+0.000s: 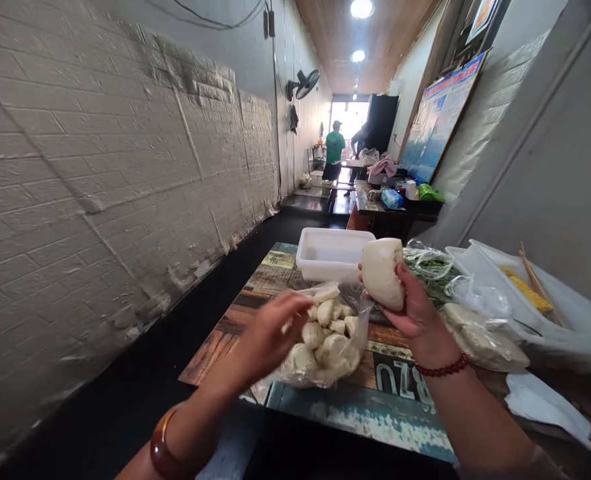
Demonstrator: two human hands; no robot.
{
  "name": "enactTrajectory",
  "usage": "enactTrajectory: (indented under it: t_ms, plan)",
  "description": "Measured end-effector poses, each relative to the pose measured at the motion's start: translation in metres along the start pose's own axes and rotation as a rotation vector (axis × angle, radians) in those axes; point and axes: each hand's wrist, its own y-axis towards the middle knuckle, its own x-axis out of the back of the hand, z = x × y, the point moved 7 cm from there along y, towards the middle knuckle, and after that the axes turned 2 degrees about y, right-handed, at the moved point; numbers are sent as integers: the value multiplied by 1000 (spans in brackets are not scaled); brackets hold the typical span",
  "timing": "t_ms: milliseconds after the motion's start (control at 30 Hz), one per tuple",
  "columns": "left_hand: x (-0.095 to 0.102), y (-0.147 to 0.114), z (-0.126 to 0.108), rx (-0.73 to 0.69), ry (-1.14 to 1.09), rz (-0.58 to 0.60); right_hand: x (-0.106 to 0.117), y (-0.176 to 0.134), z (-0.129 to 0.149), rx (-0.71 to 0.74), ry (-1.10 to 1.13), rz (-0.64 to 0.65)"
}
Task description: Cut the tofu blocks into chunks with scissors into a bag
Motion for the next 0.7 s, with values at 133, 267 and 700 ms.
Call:
enactTrajectory:
  t_ms: [133,267,700]
  plan:
    - [-67,3,12,-88,176,397,-15,18,2,7,-15,47]
    - [-89,29,46,-17,354,396,-25,36,11,36,-85,135]
    - [-86,31,61,92,402,251,75,-10,-6,-26,-356,-59]
